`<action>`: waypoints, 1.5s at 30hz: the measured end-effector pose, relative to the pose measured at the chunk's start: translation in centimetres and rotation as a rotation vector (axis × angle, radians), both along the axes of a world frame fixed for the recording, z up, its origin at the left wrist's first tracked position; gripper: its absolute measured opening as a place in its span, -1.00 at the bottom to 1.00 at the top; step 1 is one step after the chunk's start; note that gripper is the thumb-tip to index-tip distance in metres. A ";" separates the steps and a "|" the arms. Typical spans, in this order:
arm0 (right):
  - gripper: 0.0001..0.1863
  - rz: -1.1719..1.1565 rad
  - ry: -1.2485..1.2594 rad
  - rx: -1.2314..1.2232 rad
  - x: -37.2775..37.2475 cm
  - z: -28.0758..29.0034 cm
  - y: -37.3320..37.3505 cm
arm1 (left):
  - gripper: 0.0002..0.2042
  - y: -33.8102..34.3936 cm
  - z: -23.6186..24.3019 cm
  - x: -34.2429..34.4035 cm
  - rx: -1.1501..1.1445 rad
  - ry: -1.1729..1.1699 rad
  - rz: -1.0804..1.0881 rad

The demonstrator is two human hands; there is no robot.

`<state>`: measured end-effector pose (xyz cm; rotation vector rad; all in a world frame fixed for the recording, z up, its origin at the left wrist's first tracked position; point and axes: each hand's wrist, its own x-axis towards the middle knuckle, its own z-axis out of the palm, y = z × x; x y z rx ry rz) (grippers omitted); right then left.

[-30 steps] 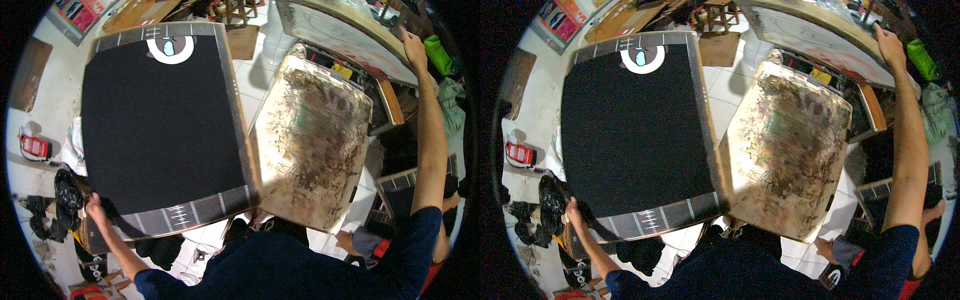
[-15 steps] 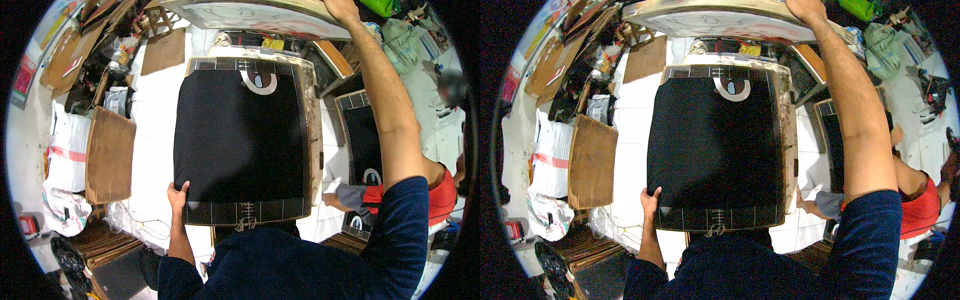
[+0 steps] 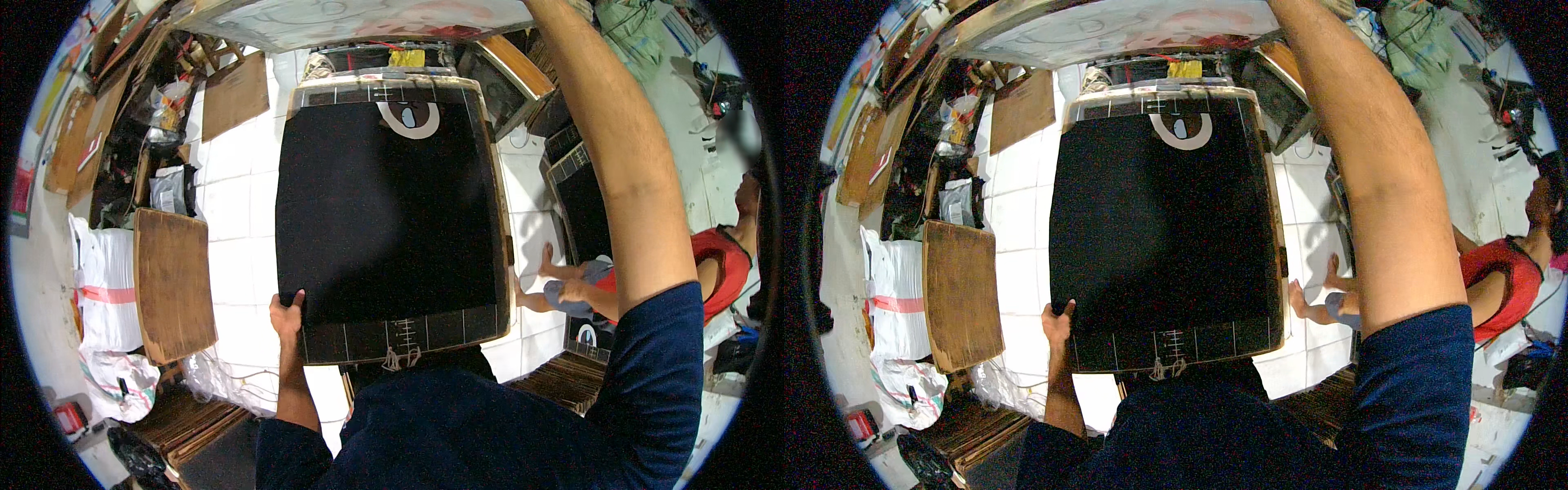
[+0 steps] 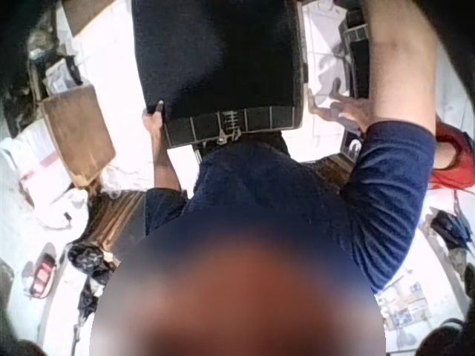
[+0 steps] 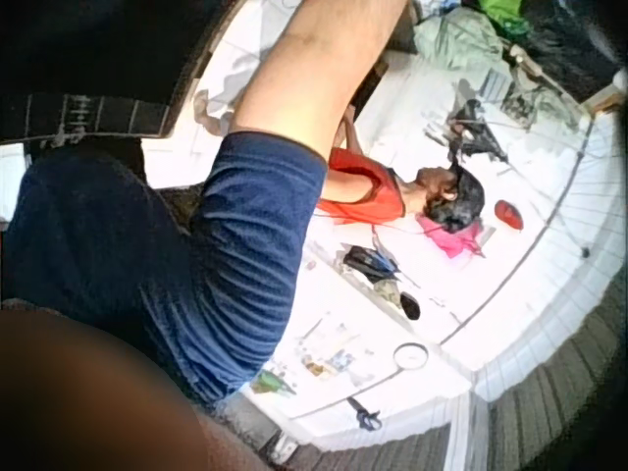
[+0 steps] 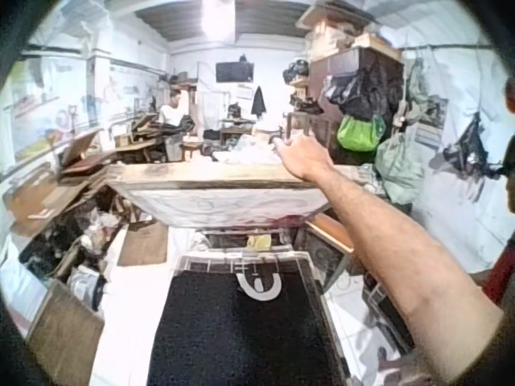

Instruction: The person repeatedly places a black t-shirt under a screen printing frame, uses a red squeegee to spread red ink across the screen, and lifts the frame to reveal the printed t-shirt. The process is repeated multiple times in a workshop setting.

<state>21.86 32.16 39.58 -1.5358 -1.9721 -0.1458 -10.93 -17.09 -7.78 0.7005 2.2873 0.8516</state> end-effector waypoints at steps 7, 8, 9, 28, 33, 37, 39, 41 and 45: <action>-0.30 -0.018 0.045 -0.006 -0.1 0.6 0.5 | -0.28 0.5 -1.8 -0.7 -0.098 0.061 0.097; -0.30 -0.008 0.034 -0.004 -0.3 0.7 0.2 | -0.26 0.4 -2.6 -0.9 -0.092 0.097 0.098; -0.30 0.002 0.023 -0.002 -0.4 0.7 -0.1 | -0.29 0.2 -3.2 -1.0 -0.035 0.052 0.086; -0.75 0.267 0.130 -0.181 6.0 -35.4 -17.8 | -0.15 18.0 13.2 11.4 0.479 -1.186 0.723; -0.55 0.126 -0.040 -0.099 8.1 -41.3 -3.2 | -0.38 15.0 4.7 13.4 0.315 -0.353 0.403; -0.28 0.177 -0.135 -0.010 7.7 -42.4 8.3 | -0.15 14.2 1.4 14.5 0.293 0.736 -0.579; -0.31 0.212 -0.233 0.054 6.6 -42.0 11.8 | -0.09 14.3 0.6 14.5 0.192 0.770 -0.690; -0.36 0.252 -0.397 -0.123 6.3 -40.8 14.0 | -0.07 14.4 0.1 14.2 0.153 0.783 -0.681; -0.30 0.321 -0.493 -0.588 6.9 -38.2 15.7 | -0.10 14.1 -0.5 14.2 0.135 0.788 -0.666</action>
